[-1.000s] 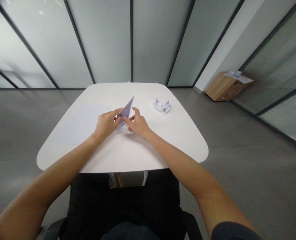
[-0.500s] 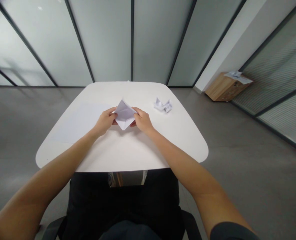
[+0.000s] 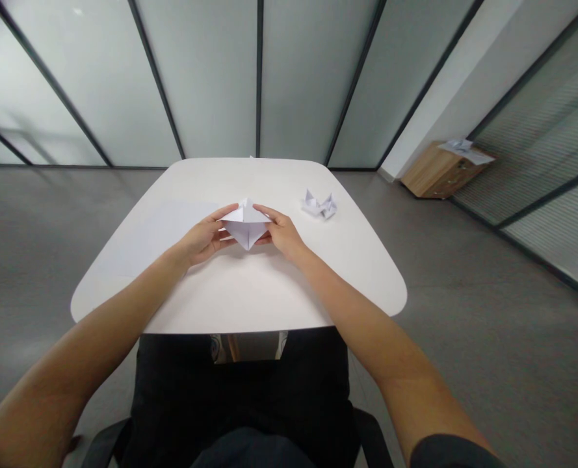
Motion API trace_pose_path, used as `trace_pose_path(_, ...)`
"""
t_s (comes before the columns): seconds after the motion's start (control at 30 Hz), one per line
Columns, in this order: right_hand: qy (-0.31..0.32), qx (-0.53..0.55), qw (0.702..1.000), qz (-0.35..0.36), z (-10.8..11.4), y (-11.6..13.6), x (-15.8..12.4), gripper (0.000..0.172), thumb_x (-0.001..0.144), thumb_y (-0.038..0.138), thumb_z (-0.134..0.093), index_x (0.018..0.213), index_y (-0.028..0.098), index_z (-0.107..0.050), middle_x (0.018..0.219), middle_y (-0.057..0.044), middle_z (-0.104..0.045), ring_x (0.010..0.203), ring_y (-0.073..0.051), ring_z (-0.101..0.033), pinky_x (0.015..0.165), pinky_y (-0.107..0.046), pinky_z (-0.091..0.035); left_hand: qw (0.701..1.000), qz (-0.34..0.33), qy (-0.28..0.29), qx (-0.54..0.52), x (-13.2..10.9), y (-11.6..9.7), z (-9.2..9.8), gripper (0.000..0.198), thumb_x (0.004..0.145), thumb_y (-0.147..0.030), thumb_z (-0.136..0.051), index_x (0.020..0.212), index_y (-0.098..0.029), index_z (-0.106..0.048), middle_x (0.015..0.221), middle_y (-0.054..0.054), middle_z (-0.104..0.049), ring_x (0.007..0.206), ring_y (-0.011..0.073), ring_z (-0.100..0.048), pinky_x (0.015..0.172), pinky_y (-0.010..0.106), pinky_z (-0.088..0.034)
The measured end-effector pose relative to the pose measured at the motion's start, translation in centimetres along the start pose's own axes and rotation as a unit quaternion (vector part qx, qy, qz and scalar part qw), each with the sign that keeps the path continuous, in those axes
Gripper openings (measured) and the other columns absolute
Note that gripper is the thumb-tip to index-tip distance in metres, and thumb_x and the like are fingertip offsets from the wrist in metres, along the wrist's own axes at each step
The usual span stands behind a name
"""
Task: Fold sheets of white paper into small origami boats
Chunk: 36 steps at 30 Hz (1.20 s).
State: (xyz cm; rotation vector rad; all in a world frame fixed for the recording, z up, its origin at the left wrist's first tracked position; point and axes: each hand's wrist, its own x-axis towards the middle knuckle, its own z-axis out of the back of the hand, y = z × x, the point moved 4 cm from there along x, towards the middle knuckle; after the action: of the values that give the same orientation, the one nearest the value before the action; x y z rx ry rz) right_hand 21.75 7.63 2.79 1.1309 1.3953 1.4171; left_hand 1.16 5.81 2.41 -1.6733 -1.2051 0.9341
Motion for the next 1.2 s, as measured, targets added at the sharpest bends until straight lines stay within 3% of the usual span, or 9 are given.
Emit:
trace_pose_path(0.2,0.002,0.047,0.999,-0.025,0.2,-0.3,-0.1,0.060,0.084,0.012,-0.056,0.139,0.032,-0.065,0.124,-0.002,-0.076,0.094,-0.019,-0.075,0.083,-0.043,-0.070,1.000,-0.012,0.002,-0.020,-0.2,0.2,0.0,0.043,0.090,-0.016,-0.062,0.131,-0.027,-0.069,0.134,0.012,-0.067,0.112,0.0270,-0.068,0.099,0.052,-0.061)
trace_pose_path(0.43,0.043,0.049,0.997,-0.030,-0.1,0.3,-0.8,0.065,0.086,0.019,-0.060,0.148,0.037,-0.056,0.127,-0.002,-0.072,0.102,-0.022,-0.073,0.085,-0.048,-0.069,0.999,-0.023,0.028,-0.025,-0.9,-0.4,-0.9,0.031,0.094,-0.023,-0.064,0.125,-0.028,-0.067,0.130,0.009,-0.066,0.106,0.0239,-0.069,0.097,0.053,-0.061)
trace_pose_path(0.6,0.047,0.008,0.999,0.008,-0.3,0.1,-0.8,0.072,0.080,0.018,-0.068,0.148,0.036,-0.057,0.140,-0.002,-0.065,0.106,-0.022,-0.068,0.085,-0.045,-0.069,0.998,-0.017,0.054,-0.013,-1.4,-0.6,-1.5,0.040,0.090,-0.032,-0.076,0.128,-0.028,-0.063,0.130,0.009,-0.066,0.112,0.0241,-0.068,0.103,0.050,-0.058)
trace_pose_path(0.87,0.031,0.000,0.999,0.006,-0.3,-0.6,-0.5,0.080,0.077,0.013,-0.062,0.152,0.035,-0.051,0.125,-0.003,-0.067,0.098,-0.020,-0.068,0.083,-0.043,-0.069,0.998,-0.005,0.044,-0.035,-1.4,-0.2,-1.8,0.043,0.091,-0.051,-0.072,0.123,-0.022,-0.064,0.124,0.015,-0.067,0.116,0.0317,-0.066,0.101,0.053,-0.059)
trace_pose_path(1.07,0.010,-0.013,1.000,-0.008,-0.6,-0.9,-0.6,0.082,0.078,0.014,-0.063,0.155,0.034,-0.042,0.130,-0.006,-0.064,0.099,-0.022,-0.068,0.076,-0.042,-0.070,1.000,-0.006,0.022,-0.010,-1.0,0.6,-1.6,0.039,0.089,-0.037,-0.076,0.123,-0.027,-0.059,0.130,0.010,-0.064,0.114,0.0262,-0.065,0.099,0.051,-0.060)
trace_pose_path(1.2,0.010,-0.011,1.000,-0.006,-0.7,-1.2,-0.5,0.083,0.082,0.017,-0.067,0.157,0.035,-0.037,0.134,-0.007,-0.062,0.103,-0.022,-0.069,0.078,-0.042,-0.070,1.000,-0.009,0.016,-0.023,-0.9,0.6,-1.7,0.060,0.086,-0.033,-0.079,0.141,-0.034,-0.053,0.136,0.009,-0.062,0.116,0.0276,-0.066,0.097,0.052,-0.061)
